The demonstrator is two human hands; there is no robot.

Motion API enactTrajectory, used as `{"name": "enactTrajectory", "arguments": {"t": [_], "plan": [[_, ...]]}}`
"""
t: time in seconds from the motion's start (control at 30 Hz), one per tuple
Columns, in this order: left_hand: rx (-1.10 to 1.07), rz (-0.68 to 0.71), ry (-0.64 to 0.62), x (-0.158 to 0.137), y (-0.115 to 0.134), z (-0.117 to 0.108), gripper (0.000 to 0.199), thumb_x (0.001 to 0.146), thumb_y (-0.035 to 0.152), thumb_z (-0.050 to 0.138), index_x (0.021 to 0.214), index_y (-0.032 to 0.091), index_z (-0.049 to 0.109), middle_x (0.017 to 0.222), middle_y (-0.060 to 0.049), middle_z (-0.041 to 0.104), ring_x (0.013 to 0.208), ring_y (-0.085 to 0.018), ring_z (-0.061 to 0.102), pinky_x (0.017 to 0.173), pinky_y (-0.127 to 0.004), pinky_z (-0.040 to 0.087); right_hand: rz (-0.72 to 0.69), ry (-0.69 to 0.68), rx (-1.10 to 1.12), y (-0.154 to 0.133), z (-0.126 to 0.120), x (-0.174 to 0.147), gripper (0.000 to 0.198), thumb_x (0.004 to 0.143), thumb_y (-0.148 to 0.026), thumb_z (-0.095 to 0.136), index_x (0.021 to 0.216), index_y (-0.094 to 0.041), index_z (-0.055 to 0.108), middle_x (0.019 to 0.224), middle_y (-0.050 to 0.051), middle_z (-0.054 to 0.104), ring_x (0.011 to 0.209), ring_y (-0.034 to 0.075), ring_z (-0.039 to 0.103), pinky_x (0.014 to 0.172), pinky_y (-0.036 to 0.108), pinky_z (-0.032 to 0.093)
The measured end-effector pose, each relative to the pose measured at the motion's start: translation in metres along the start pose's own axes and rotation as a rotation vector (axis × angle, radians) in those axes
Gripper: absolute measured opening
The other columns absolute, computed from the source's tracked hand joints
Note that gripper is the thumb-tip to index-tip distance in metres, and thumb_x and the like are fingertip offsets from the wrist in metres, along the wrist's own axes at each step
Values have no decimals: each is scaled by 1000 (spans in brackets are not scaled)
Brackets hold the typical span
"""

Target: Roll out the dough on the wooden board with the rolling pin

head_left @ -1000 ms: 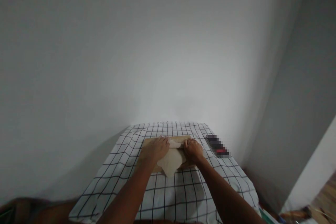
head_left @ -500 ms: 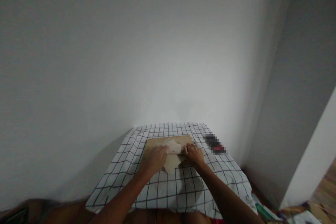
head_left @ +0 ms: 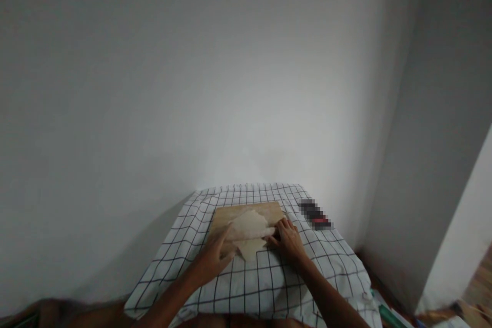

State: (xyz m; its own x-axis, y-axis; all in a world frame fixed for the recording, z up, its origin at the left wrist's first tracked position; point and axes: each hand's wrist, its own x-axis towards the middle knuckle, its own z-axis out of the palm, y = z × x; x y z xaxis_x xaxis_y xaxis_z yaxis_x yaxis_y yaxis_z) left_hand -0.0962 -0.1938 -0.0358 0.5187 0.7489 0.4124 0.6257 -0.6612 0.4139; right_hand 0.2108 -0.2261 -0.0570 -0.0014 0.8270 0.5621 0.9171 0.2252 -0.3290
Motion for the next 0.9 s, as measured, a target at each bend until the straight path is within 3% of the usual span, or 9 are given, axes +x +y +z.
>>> {"name": "enactTrajectory", "arguments": {"t": [0.13, 0.23, 0.4, 0.57, 0.63, 0.73, 0.9], "plan": [[93, -56, 48, -4, -13, 10, 79, 90, 32, 55, 160, 26, 18, 159, -8, 40, 146, -26, 37, 119, -47, 36, 33, 60, 81, 7, 3, 3, 34, 97, -54, 51, 104, -21, 58, 110, 11, 61, 104, 27, 56, 88, 40, 46], [211, -13, 36, 6, -14, 19, 74, 89, 31, 57, 157, 27, 29, 160, -6, 38, 150, -27, 28, 123, -50, 28, 144, 143, 204, 12, 3, 4, 41, 101, -58, 37, 98, -21, 55, 101, 10, 61, 97, 26, 57, 84, 39, 47], [344, 57, -123, 25, 9, 27, 67, 85, 24, 56, 150, 33, 44, 158, 1, 41, 151, -26, 28, 125, -51, 22, 355, 194, 366, 17, 3, 6, 49, 99, -66, 32, 93, -22, 53, 88, 6, 61, 85, 24, 58, 71, 34, 46], [183, 120, -153, 40, 37, 31, 62, 83, 12, 47, 139, 35, 58, 150, 3, 51, 142, -22, 44, 123, -44, 28, 350, 210, 370, 18, 4, 7, 48, 97, -67, 36, 89, -22, 54, 89, 5, 62, 83, 23, 58, 71, 33, 44], [59, 58, -144, 51, 45, 29, 53, 84, 15, 47, 131, 31, 66, 139, -2, 63, 132, -23, 56, 115, -41, 40, 381, 213, 411, 19, 3, 7, 48, 98, -66, 35, 89, -23, 53, 86, 4, 61, 79, 22, 58, 67, 32, 43], [-142, -61, -34, 73, 53, 15, 41, 91, 35, 45, 118, 20, 72, 111, -10, 76, 104, -26, 70, 91, -36, 54, 441, 221, 483, 20, 1, 8, 48, 98, -66, 33, 89, -23, 52, 80, 2, 59, 72, 20, 57, 62, 30, 40], [-461, -278, 239, 110, 56, -15, 57, 86, 64, 51, 96, 12, 71, 76, -6, 72, 68, -20, 67, 57, -27, 50, 452, 245, 546, 20, -3, 9, 49, 98, -67, 32, 82, -24, 49, 72, -1, 56, 67, 19, 54, 58, 29, 37]]}}
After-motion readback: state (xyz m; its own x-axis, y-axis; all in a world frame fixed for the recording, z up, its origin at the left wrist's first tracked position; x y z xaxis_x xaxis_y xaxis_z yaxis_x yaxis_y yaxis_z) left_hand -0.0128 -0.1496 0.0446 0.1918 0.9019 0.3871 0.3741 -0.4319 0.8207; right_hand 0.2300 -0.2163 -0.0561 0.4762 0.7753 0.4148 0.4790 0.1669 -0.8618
